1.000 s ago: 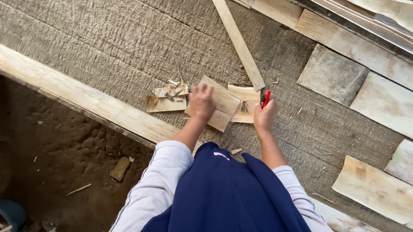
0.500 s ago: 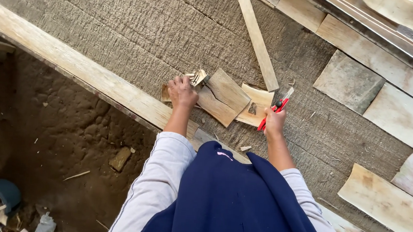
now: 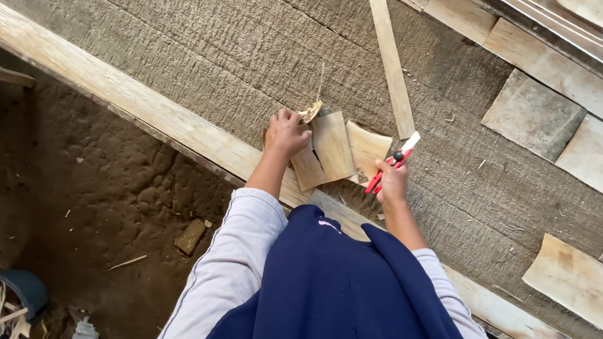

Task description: The person uses a red utility knife to cut thin bamboo strips into smaller pieces on a workbench. They repeatedly position the strips, cut them, and move the cut pieces aside. The person also discards some offcuts into a nearby bucket.

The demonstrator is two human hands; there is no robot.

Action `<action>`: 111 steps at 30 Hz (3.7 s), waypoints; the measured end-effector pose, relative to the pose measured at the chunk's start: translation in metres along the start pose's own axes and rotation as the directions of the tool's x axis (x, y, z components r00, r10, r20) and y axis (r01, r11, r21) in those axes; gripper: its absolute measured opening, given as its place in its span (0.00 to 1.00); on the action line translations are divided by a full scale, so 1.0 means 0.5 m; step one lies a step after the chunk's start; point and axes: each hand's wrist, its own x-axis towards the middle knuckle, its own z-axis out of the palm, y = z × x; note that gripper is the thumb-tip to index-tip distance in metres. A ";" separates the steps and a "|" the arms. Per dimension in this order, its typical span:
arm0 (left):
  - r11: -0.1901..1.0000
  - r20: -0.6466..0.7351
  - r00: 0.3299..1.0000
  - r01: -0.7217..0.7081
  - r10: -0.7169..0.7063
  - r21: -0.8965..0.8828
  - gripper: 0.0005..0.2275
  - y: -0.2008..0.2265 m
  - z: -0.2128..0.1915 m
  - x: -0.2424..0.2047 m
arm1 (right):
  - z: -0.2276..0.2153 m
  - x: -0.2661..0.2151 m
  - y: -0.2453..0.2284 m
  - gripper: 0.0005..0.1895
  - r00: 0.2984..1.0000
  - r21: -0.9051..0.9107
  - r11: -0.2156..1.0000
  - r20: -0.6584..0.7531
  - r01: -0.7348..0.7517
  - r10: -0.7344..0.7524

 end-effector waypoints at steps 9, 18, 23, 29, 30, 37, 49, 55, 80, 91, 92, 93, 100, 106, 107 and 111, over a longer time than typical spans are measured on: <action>0.993 0.147 0.984 -0.111 0.104 0.039 0.21 0.006 -0.069 -0.005 | 0.004 0.047 0.061 0.19 0.995 -0.030 0.997 -0.068 0.072 -0.073; 0.991 0.224 0.967 -0.132 0.123 0.027 0.12 -0.037 0.052 0.094 | 0.016 0.045 0.056 0.20 0.989 0.028 0.998 -0.142 0.051 -0.046; 0.984 0.345 0.931 -0.065 0.119 -0.164 0.13 0.015 0.026 0.108 | 0.025 0.014 0.016 0.20 0.981 0.060 0.996 -0.183 0.071 -0.059; 0.825 0.184 0.981 0.054 0.061 -0.562 0.10 0.023 0.049 0.127 | -0.011 0.097 0.086 0.19 0.973 0.049 0.996 -0.219 0.081 -0.068; 0.729 0.152 0.988 0.087 0.024 -0.679 0.11 0.020 0.059 0.133 | -0.005 0.088 0.070 0.19 0.974 0.056 0.996 -0.221 0.067 -0.053; 0.565 0.161 0.982 0.190 -0.102 -0.802 0.11 0.059 0.015 0.092 | -0.037 0.125 0.074 0.25 0.956 -0.047 0.991 -0.260 0.127 -0.135; 0.281 0.065 0.938 0.167 -0.340 -0.945 0.09 0.081 0.032 0.136 | -0.044 0.168 0.068 0.25 0.954 0.083 0.996 -0.300 0.018 0.008; 0.310 0.368 0.926 0.376 -0.087 -0.873 0.10 0.076 0.162 0.113 | -0.024 0.093 0.007 0.23 0.979 0.091 0.990 -0.162 -0.111 0.125; 0.891 0.173 0.975 -0.197 0.137 0.408 0.13 0.004 0.039 0.067 | -0.064 0.142 0.065 0.23 0.983 -0.014 0.988 0.104 -0.152 0.153; 0.995 0.141 0.984 0.104 -0.105 0.011 0.12 0.060 -0.086 0.083 | -0.074 0.178 0.106 0.24 0.985 -0.039 0.987 0.063 -0.156 0.159; 0.975 0.246 0.964 0.149 -0.105 -0.167 0.15 0.091 -0.099 0.062 | -0.073 0.179 0.108 0.24 0.986 -0.036 0.988 0.062 -0.151 0.153; 0.919 0.346 0.934 0.207 -0.085 -0.335 0.18 0.122 -0.112 0.042 | -0.072 0.180 0.110 0.23 0.987 -0.034 0.989 0.061 -0.146 0.148; 0.972 0.361 0.929 0.011 0.077 -0.235 0.16 0.200 -0.019 0.018 | -0.087 0.171 0.131 0.17 0.992 0.043 0.992 0.041 -0.120 0.118; 0.995 0.040 0.999 0.038 -0.034 -0.089 0.25 0.195 0.041 0.081 | -0.092 0.194 0.157 0.18 0.998 -0.063 0.996 0.026 -0.062 0.064; 0.998 0.016 1.000 -0.002 0.003 -0.069 0.27 0.203 0.037 0.080 | -0.083 0.185 0.142 0.19 0.998 -0.095 0.994 0.025 -0.052 0.055; 0.992 -0.072 0.992 -0.104 0.100 -0.066 0.20 0.217 0.049 0.084 | -0.086 0.201 0.155 0.20 0.998 -0.134 0.990 0.028 -0.052 0.056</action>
